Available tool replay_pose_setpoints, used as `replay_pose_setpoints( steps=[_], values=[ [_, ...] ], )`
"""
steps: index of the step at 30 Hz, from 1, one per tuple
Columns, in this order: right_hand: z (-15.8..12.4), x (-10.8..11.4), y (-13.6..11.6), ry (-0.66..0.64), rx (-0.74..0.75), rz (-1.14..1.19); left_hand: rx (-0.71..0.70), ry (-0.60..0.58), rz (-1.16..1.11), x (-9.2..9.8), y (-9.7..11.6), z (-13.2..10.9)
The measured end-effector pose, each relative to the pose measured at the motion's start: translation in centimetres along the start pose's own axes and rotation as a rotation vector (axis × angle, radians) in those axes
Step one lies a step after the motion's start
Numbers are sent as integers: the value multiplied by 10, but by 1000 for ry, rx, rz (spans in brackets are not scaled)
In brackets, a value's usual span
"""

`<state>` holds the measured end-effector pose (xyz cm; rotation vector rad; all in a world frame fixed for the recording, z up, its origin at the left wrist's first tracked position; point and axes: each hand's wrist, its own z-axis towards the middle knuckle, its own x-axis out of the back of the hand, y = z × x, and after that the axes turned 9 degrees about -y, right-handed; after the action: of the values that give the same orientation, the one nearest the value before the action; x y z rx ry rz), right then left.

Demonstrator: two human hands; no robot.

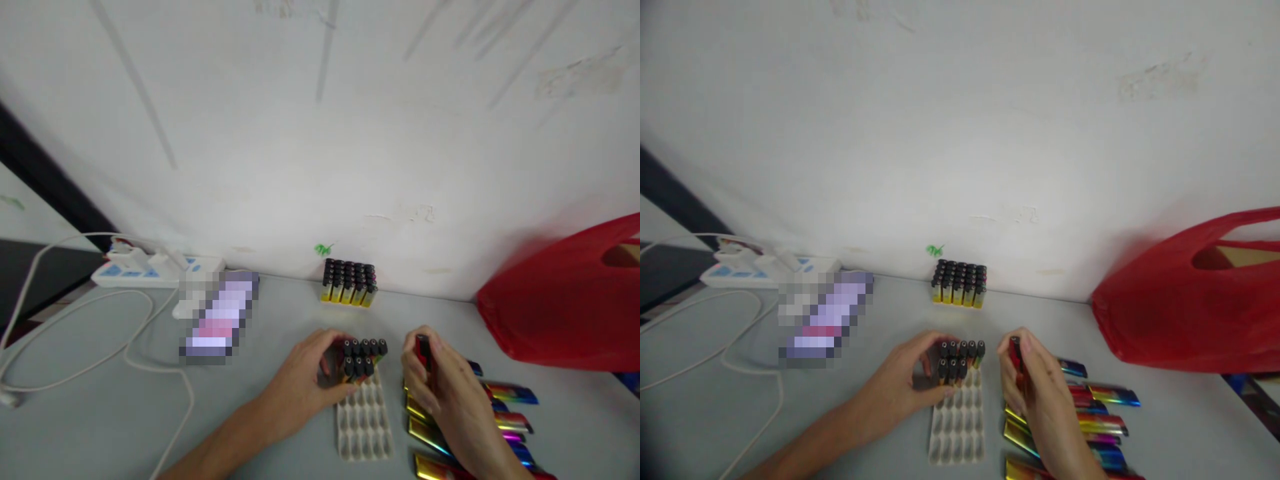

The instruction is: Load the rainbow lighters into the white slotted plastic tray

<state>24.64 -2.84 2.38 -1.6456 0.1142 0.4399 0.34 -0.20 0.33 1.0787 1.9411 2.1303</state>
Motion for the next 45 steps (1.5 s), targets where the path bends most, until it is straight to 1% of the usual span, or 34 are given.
replay_pose_setpoints(
  steps=[2,4,6,9,12,17,20,24,27,29,32,35,38,40,41,42,45],
  values=[
    [0,1,0,-28,114,-165,3,-7,-1,0,0,0],
    [-1,3,-1,-54,185,-340,3,-11,-9,1,1,0],
    [-2,5,-1,-82,182,-439,-3,-10,-15,1,0,1],
    [-3,7,-2,-118,130,-465,-14,-8,-13,1,-1,1],
    [-2,7,-3,-167,114,-510,-19,-8,-11,0,-1,1],
    [-3,9,-5,-297,135,-728,0,-2,-30,0,-1,-1],
    [-4,10,-4,-310,178,-799,2,3,-30,0,0,-1],
    [-7,10,2,-235,253,-790,-1,-3,-23,1,3,0],
    [-8,8,4,-187,238,-761,0,2,-22,0,5,0],
    [-7,10,2,-128,219,-771,-1,3,-32,0,6,0],
    [-3,21,-4,50,213,-848,9,10,-33,0,4,0],
    [5,40,-11,239,207,-936,10,1,-3,0,4,1],
    [12,57,-14,331,202,-986,-14,8,86,1,9,-2],
    [15,63,-14,353,197,-986,-51,60,183,2,18,-14],
    [16,64,-14,361,195,-982,-92,98,244,3,25,-23],
    [17,64,-13,367,196,-979,-154,152,305,3,31,-34],
    [18,61,-12,364,213,-975,-337,237,456,1,47,-76]
  ],
)
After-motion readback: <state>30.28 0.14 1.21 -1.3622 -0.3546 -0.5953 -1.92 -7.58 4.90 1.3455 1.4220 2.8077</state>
